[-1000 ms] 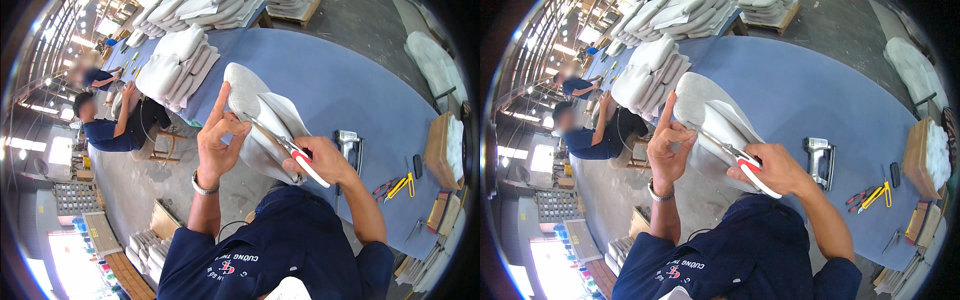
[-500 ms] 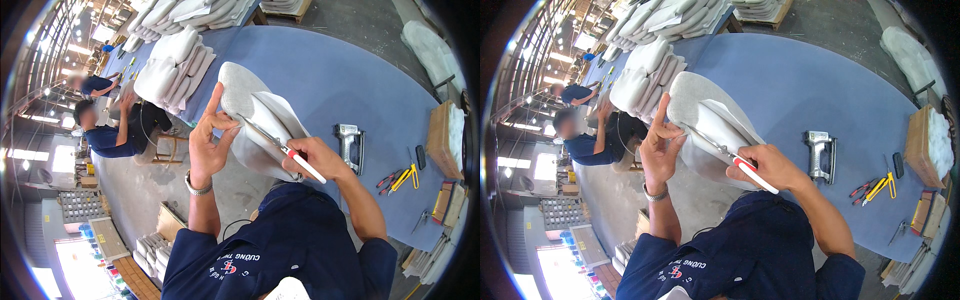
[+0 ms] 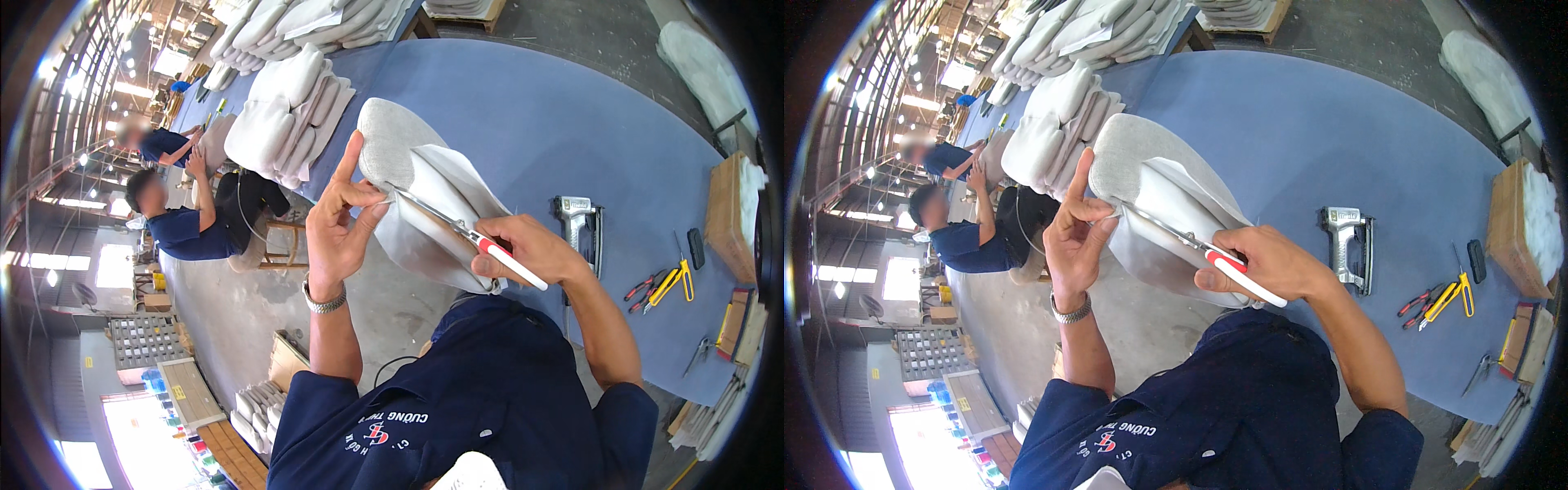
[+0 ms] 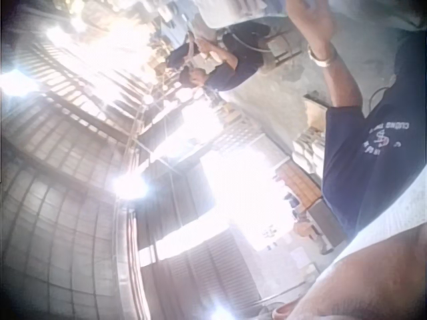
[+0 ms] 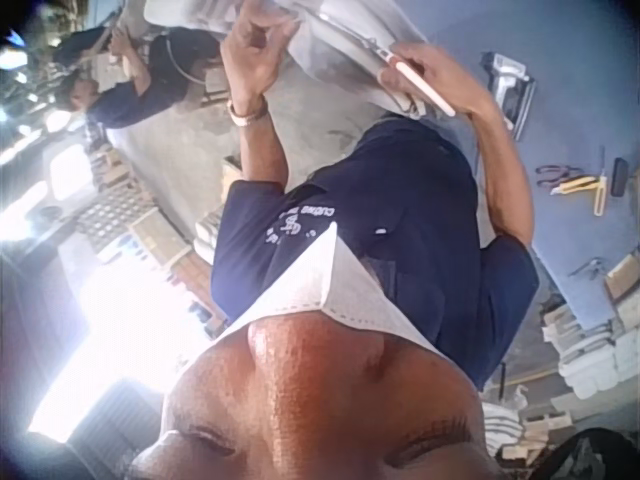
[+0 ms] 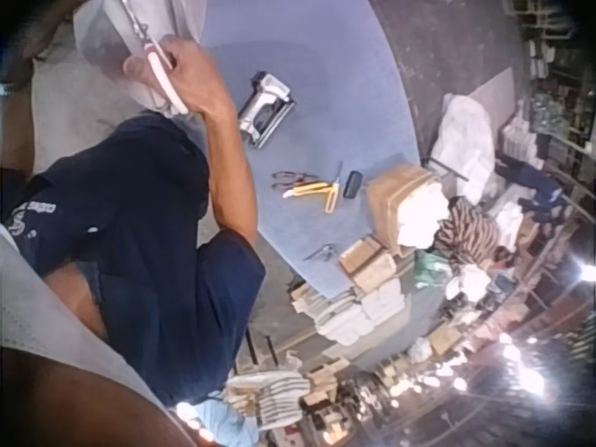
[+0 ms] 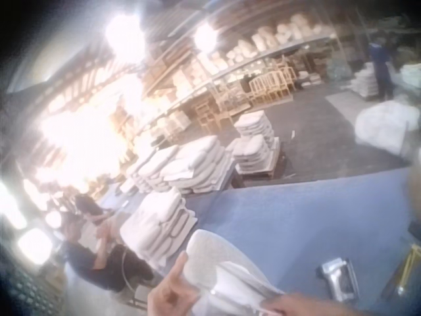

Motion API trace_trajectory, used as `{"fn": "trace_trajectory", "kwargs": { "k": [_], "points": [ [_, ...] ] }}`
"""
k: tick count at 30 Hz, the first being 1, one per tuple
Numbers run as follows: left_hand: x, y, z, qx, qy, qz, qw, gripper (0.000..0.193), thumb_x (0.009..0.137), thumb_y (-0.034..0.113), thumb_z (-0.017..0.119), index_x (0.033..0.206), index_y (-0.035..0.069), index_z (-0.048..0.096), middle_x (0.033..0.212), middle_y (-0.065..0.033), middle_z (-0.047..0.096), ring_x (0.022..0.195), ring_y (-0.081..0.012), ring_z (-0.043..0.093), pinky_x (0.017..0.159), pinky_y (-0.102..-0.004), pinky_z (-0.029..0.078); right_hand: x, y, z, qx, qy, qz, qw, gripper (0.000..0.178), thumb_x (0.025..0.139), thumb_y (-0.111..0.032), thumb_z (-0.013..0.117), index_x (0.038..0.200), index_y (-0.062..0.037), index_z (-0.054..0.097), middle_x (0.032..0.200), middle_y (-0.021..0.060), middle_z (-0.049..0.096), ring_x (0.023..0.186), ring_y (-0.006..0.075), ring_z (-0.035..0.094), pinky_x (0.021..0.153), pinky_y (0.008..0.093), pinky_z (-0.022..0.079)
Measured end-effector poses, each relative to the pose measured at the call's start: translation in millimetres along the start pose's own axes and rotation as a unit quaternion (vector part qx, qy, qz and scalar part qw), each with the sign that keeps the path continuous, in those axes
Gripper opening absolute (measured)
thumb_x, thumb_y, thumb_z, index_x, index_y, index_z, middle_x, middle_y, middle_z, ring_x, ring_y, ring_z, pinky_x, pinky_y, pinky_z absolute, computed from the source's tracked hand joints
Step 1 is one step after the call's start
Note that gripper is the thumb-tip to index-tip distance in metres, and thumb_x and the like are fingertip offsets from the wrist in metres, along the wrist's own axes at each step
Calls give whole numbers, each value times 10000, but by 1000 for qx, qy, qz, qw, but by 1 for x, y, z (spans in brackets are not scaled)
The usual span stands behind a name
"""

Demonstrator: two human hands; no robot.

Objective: The person assembles cushion covers by inserting foam inserts, aligning edges, and securing them with a staple gun. They trim excess fabric with scissors and stack the finished cushions on a nearby table.

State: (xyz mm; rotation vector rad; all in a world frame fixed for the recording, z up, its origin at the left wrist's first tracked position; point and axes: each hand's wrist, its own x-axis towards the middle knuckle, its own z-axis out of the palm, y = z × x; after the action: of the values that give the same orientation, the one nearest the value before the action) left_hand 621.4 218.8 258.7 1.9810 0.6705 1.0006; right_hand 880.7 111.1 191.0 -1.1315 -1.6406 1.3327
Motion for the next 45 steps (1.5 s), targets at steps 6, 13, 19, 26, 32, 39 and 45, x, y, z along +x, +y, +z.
{"fn": "trace_trajectory", "kwargs": {
  "k": [6,13,19,26,32,39,45],
  "points": [
    [1,-1,0,-5,5,-6,1000,112,879,-83,725,944,-5,676,1613,-285,343,1352,-304,560,1054,-401,522,3,0,0,-9,9,0,1000,776,857,-799,617,719,-49,474,598,48,380,566,186,393,526,374,333],
    [1,1,5,16,13,-2,1000,121,856,-74,753,925,0,686,1604,-277,371,1192,-235,669,973,-350,548,10,0,8,-13,33,12,999,733,865,-735,675,685,-56,466,573,31,377,548,150,385,513,358,327],
    [1,3,5,40,12,-10,999,121,845,-63,767,916,-7,688,1600,-280,380,1171,-213,670,962,-339,547,12,-9,9,-32,58,41,997,691,820,-674,768,686,-18,598,573,113,534,539,239,509,542,418,394],
    [6,2,-3,37,-21,2,999,120,853,-58,763,922,-12,676,1614,-284,350,1235,-204,633,1014,-348,528,12,-7,10,-52,70,44,995,680,785,-650,810,674,-11,609,566,120,541,531,242,514,540,427,396],
    [10,5,-13,13,-62,-16,998,120,865,-68,745,912,3,660,1627,-290,320,1294,-192,595,1044,-358,509,9,-1,16,-25,70,34,997,723,823,-717,726,682,-28,556,568,87,501,534,215,498,527,409,381],
    [13,1,-15,-28,-75,-16,997,136,864,-75,743,913,14,653,1638,-288,297,1308,-194,585,1048,-361,506,5,-3,16,-28,74,22,997,754,859,-772,636,681,-57,475,576,35,443,538,146,442,498,348,352],
    [16,4,-11,-20,-62,-12,998,118,870,-33,758,893,24,656,1627,-322,297,1054,-104,658,914,-303,528,9,-7,21,-10,105,43,993,704,808,-702,757,691,-23,614,552,95,529,518,208,532,510,403,391]
  ]
}}
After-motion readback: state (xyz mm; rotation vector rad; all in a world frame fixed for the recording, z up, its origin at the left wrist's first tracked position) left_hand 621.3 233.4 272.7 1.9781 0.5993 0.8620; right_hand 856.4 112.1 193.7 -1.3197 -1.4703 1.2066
